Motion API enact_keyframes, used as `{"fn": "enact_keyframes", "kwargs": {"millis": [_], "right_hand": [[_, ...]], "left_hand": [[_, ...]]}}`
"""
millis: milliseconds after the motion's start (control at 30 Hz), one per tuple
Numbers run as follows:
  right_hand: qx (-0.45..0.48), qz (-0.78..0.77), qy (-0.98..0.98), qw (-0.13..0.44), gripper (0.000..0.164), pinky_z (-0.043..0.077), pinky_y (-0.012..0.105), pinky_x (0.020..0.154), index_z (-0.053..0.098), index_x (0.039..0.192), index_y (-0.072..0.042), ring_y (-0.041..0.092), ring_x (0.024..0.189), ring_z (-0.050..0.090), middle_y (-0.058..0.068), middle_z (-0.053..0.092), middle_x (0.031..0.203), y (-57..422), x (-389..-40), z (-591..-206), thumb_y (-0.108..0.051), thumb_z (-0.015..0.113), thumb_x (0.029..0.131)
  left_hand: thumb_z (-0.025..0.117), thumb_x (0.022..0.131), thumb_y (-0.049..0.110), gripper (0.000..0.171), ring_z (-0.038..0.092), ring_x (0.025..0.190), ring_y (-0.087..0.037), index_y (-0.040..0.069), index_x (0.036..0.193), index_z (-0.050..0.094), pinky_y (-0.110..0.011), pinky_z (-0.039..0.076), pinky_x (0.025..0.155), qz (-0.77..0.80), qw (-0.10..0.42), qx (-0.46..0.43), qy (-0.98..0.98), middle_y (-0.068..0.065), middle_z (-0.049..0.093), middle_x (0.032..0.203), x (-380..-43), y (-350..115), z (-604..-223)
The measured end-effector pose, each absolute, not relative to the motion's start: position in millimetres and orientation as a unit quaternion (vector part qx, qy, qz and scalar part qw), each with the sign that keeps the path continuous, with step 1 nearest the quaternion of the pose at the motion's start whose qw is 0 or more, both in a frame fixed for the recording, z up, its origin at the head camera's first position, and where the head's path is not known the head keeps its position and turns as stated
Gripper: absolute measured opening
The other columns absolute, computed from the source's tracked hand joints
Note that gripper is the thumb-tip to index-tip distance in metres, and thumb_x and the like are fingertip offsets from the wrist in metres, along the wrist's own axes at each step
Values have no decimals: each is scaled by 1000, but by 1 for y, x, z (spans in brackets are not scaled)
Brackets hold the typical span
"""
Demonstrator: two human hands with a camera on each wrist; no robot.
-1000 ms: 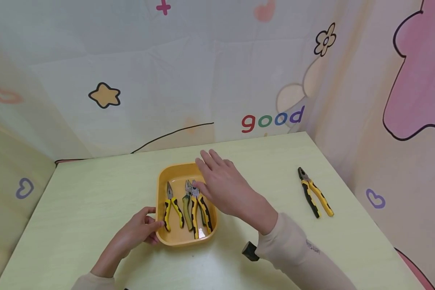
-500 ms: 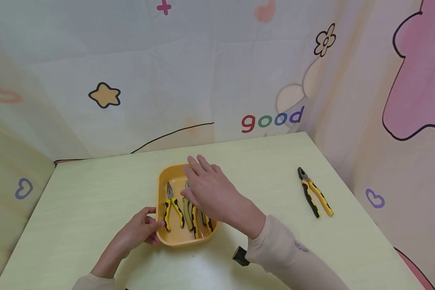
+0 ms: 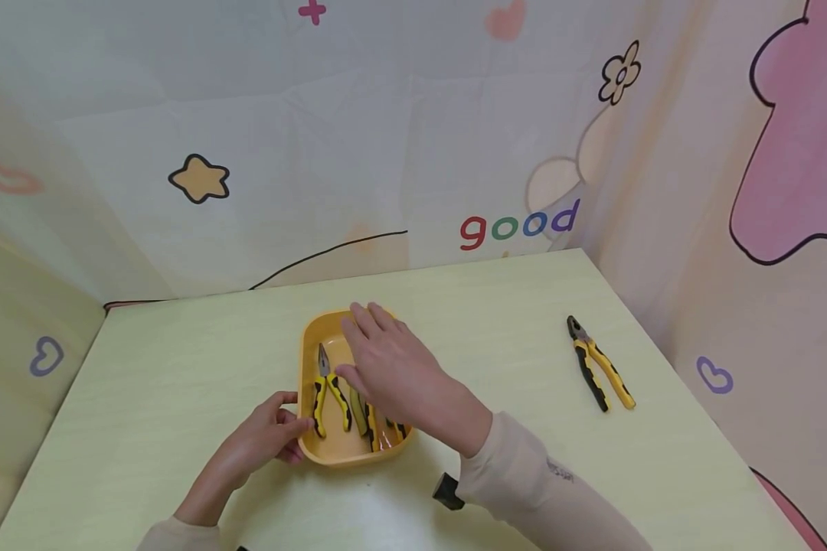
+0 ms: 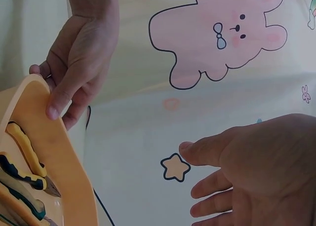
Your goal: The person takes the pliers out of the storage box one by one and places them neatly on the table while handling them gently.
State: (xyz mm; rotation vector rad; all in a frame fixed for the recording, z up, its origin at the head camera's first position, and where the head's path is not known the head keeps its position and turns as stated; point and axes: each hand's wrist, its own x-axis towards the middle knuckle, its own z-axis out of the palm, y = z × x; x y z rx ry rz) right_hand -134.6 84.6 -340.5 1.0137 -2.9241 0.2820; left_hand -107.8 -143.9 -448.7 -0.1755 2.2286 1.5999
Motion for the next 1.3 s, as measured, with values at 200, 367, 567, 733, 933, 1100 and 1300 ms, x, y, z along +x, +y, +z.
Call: {"fn": "enact_keyframes", "kwargs": {"millis": [200,367,567,733,933,1100,1300], "right_hand": [[319,96,-943,21,64,36,51,119,45,152,4,41,145,40,23,41,158,81,-136,-346,-37,61,105],[302,133,-944,21,61,43,48,115,46,149,6,38,139,48,24,47,152,81,-136,-352,-35,62,105],[291,145,-945,24,57,52,46,106,50,145,5,36,130,55,22,53,146,81,-136,-356,-34,61,106],[273,159,-949,11,57,53,47,104,50,145,5,37,131,55,23,55,144,80,-137,-360,-34,62,105],[274,171,-946,23,53,57,45,99,54,140,8,36,122,60,24,61,136,81,-138,-365,-31,63,105],[268,183,-945,32,50,61,45,90,56,136,9,36,113,63,25,65,125,81,-139,-369,-29,65,104],[259,184,-947,35,51,60,47,91,55,136,10,39,113,64,26,66,122,80,-140,-374,-29,63,105]], "left_hand": [[63,100,3,54,63,61,-19,-10,145,37,-34,61,58,569,195,-63,797,-17,59,93,-108,-144,-449],[63,100,3,53,63,60,-19,-10,145,37,-35,61,58,567,195,-65,798,-17,59,93,-108,-143,-449],[63,100,2,53,63,60,-19,-9,145,37,-36,62,58,572,192,-63,795,-17,59,92,-108,-143,-449],[63,100,2,54,64,60,-19,-10,145,37,-36,62,57,576,190,-55,793,-17,59,92,-109,-144,-449],[63,100,2,53,64,60,-19,-13,144,36,-37,62,58,579,185,-42,793,-18,60,92,-108,-145,-450],[63,100,1,52,64,60,-19,-12,144,37,-37,62,58,581,184,-46,791,-18,61,92,-108,-145,-451],[63,100,1,52,64,60,-19,-12,143,37,-36,62,57,581,185,-48,791,-18,61,92,-108,-145,-452]]}}
